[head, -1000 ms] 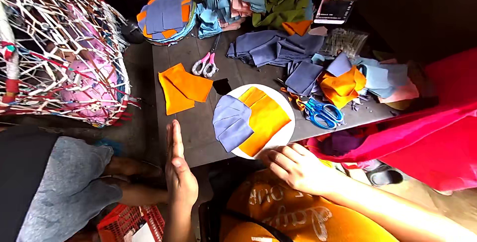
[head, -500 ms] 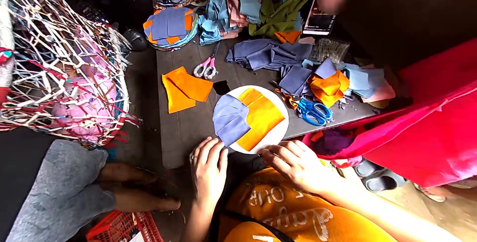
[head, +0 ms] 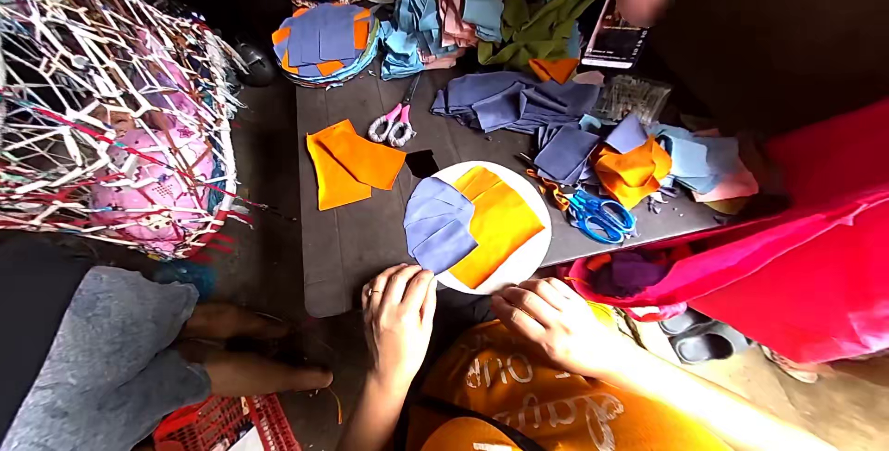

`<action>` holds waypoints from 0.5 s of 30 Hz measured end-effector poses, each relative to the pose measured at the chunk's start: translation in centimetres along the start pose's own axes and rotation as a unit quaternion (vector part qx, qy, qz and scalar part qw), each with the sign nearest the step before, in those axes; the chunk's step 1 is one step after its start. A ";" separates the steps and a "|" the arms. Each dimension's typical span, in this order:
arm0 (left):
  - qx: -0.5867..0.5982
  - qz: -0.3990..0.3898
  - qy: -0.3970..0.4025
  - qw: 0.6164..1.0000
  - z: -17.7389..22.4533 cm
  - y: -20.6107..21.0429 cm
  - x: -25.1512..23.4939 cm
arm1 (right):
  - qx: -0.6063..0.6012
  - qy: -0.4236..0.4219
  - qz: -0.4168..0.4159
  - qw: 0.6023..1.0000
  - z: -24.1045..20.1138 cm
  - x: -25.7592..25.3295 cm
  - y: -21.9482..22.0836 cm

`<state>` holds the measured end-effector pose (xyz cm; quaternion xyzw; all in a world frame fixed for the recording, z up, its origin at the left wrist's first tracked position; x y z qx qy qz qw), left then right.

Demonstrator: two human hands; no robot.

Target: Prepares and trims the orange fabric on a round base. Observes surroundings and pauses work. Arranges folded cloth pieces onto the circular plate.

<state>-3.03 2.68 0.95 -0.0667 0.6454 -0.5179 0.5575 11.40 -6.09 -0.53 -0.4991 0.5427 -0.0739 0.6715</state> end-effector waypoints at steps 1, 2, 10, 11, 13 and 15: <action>0.000 0.001 -0.002 1.000 0.0 0.0 0.0 | 0.000 -0.002 0.002 1.000 -0.1 0.1 0.0; 0.000 0.001 -0.003 1.000 -0.1 0.0 0.0 | -0.003 -0.003 0.005 1.000 -0.1 0.1 0.0; 0.013 -0.005 -0.007 1.000 0.0 0.0 -0.3 | -0.035 0.054 0.035 0.997 2.2 -2.9 -1.7; 0.009 0.003 -0.007 1.000 0.0 0.0 -0.3 | -0.036 0.068 0.028 0.997 2.8 -3.7 -1.7; -0.003 0.022 -0.005 1.000 0.0 -0.3 -0.2 | -0.034 0.079 0.016 0.996 3.7 -5.1 -1.0; -0.027 0.045 0.006 0.999 0.2 -0.6 0.0 | -0.042 0.083 0.005 0.996 4.4 -5.9 0.0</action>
Point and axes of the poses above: each hand's wrist, its own x-axis away from the middle knuckle, its own y-axis out of the palm, z = x × y, the point moved 10 cm from there along -x, towards the middle knuckle, and after that the axes turned 8 degrees about -x, right-handed, at the moved point
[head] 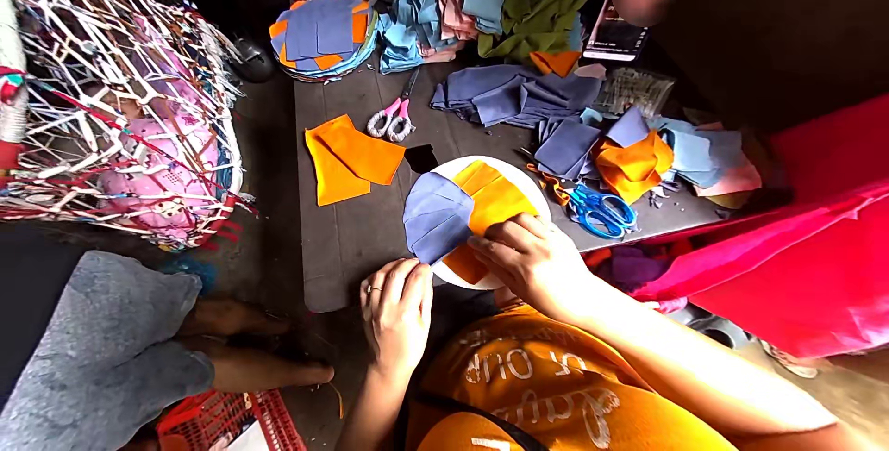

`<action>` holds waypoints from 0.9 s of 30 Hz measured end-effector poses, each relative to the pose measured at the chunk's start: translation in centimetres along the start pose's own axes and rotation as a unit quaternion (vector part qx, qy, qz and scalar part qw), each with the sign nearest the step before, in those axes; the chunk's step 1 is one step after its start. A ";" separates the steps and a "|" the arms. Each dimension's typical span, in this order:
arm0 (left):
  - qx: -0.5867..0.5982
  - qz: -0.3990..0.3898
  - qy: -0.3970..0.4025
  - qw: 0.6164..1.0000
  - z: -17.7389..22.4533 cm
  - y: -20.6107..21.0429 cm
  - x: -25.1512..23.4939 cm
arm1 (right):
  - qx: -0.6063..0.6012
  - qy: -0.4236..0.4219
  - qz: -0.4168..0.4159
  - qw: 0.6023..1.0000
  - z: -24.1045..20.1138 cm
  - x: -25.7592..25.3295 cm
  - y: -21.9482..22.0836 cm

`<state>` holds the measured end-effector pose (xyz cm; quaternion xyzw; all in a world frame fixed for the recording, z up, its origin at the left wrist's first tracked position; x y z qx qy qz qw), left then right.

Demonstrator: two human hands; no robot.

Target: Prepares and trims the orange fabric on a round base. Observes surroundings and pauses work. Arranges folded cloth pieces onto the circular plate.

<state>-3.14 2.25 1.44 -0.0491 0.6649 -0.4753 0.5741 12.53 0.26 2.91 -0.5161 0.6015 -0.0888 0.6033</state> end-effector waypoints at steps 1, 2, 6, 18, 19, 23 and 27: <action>-0.018 0.010 0.010 1.000 0.2 -0.2 0.1 | -0.006 0.001 -0.012 1.000 0.2 -0.3 0.6; -0.036 0.018 0.022 0.999 0.3 -0.4 0.2 | -0.009 0.000 -0.021 1.000 0.3 -0.5 1.0; -0.079 0.043 0.077 0.993 0.8 -0.8 0.8 | 0.005 -0.018 -0.030 0.999 -0.1 -1.0 1.5; 0.036 -0.025 -0.002 0.999 -0.3 0.6 0.3 | -0.008 -0.091 -0.169 0.981 -1.5 -3.5 4.1; 0.041 -0.029 -0.003 0.999 -0.3 0.6 0.3 | -0.010 -0.094 -0.185 0.978 -1.6 -3.5 4.5; 0.050 -0.048 -0.021 0.997 -0.7 0.8 0.1 | -0.007 -0.101 -0.159 0.982 -1.6 -3.5 4.0; 0.063 -0.062 -0.036 0.995 -0.8 1.0 0.0 | -0.009 -0.097 -0.140 0.985 -1.1 -3.2 3.4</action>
Point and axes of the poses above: each hand's wrist, its own x-axis away from the middle knuckle, its own y-axis out of the palm, z = x × y, the point moved 10 cm from there along -x, towards the middle knuckle, and after that the axes turned 8 degrees about -x, right-handed, at the moved point
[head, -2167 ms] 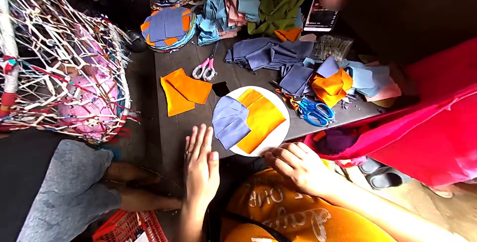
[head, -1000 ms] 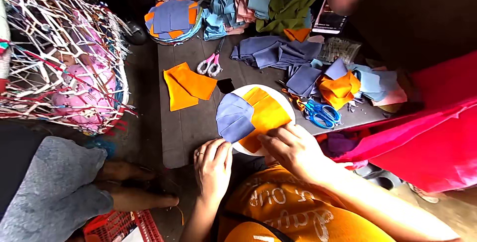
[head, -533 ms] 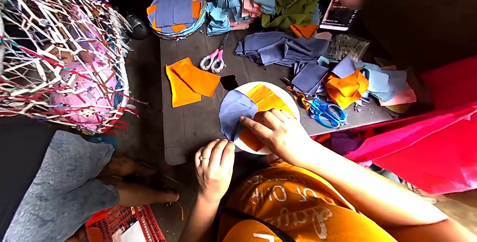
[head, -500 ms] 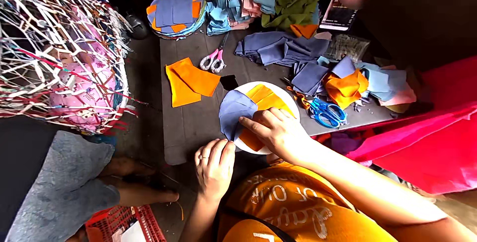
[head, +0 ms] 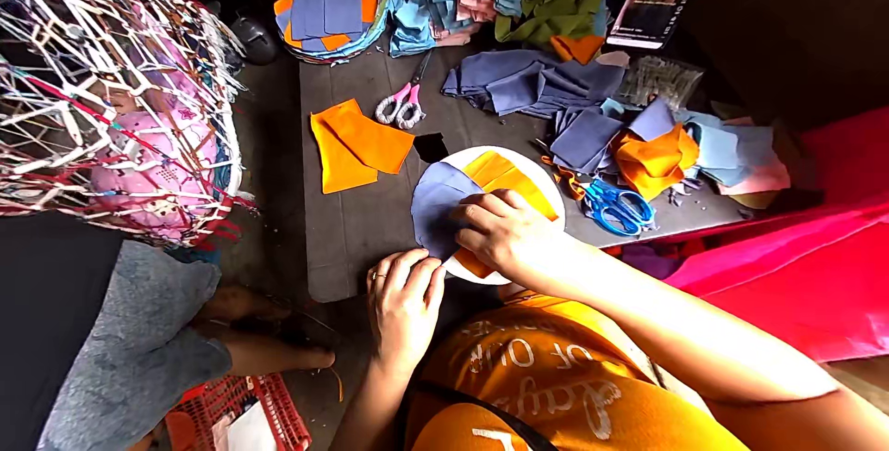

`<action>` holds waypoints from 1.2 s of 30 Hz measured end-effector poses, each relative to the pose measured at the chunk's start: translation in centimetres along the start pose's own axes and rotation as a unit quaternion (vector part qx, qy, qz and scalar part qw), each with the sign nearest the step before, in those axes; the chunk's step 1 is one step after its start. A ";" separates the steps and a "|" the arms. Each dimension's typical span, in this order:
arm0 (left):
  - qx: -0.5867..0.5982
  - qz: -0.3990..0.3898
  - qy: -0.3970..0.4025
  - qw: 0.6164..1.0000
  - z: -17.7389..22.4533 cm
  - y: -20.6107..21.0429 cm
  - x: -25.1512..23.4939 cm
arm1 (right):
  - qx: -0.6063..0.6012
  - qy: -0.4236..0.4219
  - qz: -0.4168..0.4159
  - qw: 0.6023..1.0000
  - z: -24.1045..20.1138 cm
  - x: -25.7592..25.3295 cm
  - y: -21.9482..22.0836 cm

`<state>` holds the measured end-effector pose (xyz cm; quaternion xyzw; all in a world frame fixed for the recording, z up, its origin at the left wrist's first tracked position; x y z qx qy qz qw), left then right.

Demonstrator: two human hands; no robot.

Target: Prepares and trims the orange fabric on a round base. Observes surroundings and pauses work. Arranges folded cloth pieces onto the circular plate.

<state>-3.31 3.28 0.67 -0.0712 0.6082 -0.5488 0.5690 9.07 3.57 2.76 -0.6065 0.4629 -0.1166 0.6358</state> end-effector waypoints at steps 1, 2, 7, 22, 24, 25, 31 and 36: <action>-0.005 0.000 0.000 1.000 0.1 0.0 -0.1 | -0.001 0.003 0.001 1.000 0.1 0.1 0.0; -0.013 0.003 0.003 1.000 0.2 -0.1 -0.1 | -0.001 0.007 0.002 1.000 0.3 0.3 -0.1; -0.061 0.067 0.028 0.995 0.6 -1.0 0.1 | -0.008 0.026 0.025 0.999 0.9 0.7 -0.2; -0.085 0.094 0.078 0.989 1.2 -1.0 1.0 | -0.016 0.045 0.040 0.998 0.9 1.6 -0.2; -0.071 0.090 0.065 0.991 1.0 -1.1 1.1 | -0.022 0.045 0.039 0.998 0.8 1.8 -0.4; -0.067 0.088 0.062 0.992 0.9 -1.1 1.1 | -0.025 0.045 0.039 0.998 0.8 1.9 -0.5; -0.066 0.088 0.066 0.992 0.8 -0.9 1.4 | -0.017 0.041 0.026 0.999 0.9 2.5 -0.6; -0.016 0.090 0.021 0.996 -0.4 -1.4 1.5 | -0.007 0.044 0.029 0.999 0.7 3.3 -0.8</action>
Point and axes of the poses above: each hand's wrist, its own x-axis away from the middle knuckle, its own y-axis out of the palm, z = x × y, the point moved 10 cm from there along -x, towards the middle knuckle, and after that the axes turned 8 degrees about -x, right-handed, at the moved point
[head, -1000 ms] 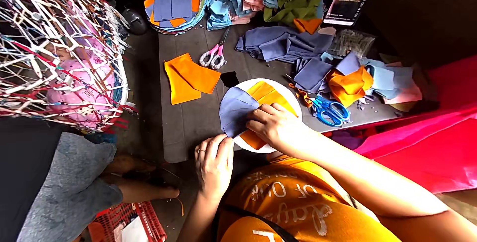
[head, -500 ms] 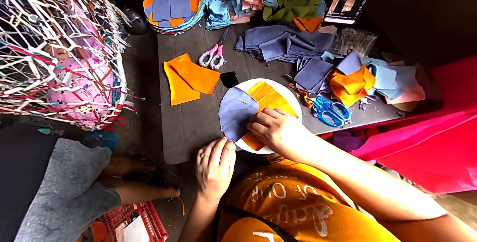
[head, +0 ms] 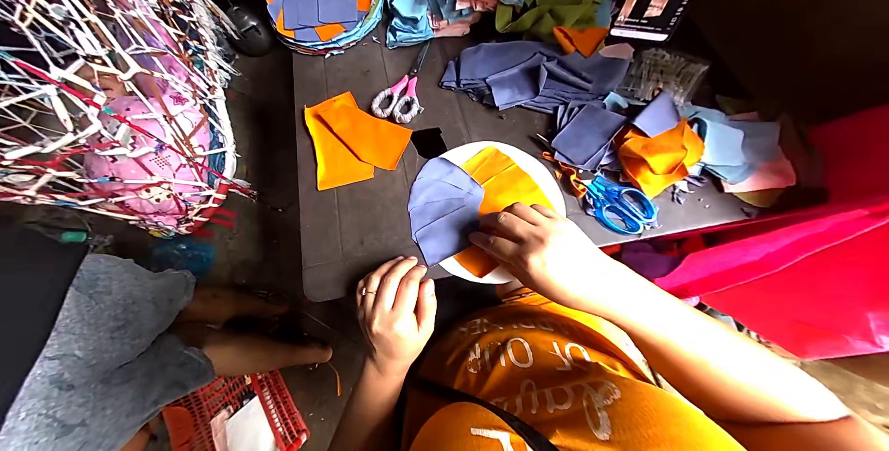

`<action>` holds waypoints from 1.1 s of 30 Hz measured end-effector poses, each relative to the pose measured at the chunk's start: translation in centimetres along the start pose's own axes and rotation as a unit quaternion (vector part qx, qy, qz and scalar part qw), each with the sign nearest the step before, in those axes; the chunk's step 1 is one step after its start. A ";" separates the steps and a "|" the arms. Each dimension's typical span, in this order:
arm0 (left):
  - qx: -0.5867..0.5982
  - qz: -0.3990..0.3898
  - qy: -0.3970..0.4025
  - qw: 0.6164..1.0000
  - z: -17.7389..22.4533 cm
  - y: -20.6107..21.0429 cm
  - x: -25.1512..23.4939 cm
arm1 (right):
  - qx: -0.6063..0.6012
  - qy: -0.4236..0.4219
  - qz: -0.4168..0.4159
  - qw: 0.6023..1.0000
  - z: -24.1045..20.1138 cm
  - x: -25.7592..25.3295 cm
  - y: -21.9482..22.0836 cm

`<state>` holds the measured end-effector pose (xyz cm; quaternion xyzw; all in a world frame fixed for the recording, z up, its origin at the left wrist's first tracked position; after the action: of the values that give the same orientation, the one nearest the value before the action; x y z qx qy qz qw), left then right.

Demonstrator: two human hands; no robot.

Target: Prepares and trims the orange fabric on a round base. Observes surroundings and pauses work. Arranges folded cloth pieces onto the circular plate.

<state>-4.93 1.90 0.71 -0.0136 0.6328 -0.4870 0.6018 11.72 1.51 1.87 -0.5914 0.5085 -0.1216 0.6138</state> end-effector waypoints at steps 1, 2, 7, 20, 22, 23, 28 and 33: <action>0.014 -0.006 -0.023 1.000 -0.4 0.0 -0.1 | -0.003 0.002 0.005 1.000 0.0 0.2 -0.1; 0.025 -0.011 -0.047 0.999 -0.8 0.0 -0.3 | -0.006 0.002 0.009 1.000 -0.1 0.3 -0.2; 0.013 -0.065 -0.082 0.994 -0.7 1.4 -1.4 | -0.005 0.000 0.020 1.000 -0.6 0.9 -0.1; -0.015 -0.116 -0.108 0.987 -0.6 2.7 -1.7 | -0.021 -0.005 0.140 0.990 -1.5 4.9 -1.1; -0.033 -0.116 -0.096 0.988 -0.4 2.6 -1.5 | -0.003 -0.021 0.160 0.987 -1.7 6.3 -1.3; -0.042 -0.114 -0.097 0.988 -0.4 2.5 -1.4 | 0.010 -0.027 0.165 0.986 -1.8 7.0 -1.3; -0.054 -0.087 -0.132 0.986 -1.4 1.8 -1.3 | 0.054 -0.031 0.172 0.983 -1.1 9.4 -1.1; -0.034 -0.060 -0.128 0.989 -1.3 1.5 -1.2 | 0.064 -0.018 0.168 0.984 -0.5 9.9 -1.0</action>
<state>-4.73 4.23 0.42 -0.1341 0.5647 -0.4947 0.6469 16.26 -6.54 -1.97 -0.4594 0.5805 -0.0388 0.6712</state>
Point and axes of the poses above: each hand's wrist, its own x-axis away from the middle knuckle, its own y-axis out of the palm, z = x × y, the point moved 10 cm from there along -x, towards the middle knuckle, and after that the axes turned 8 degrees about -x, right-handed, at the moved point
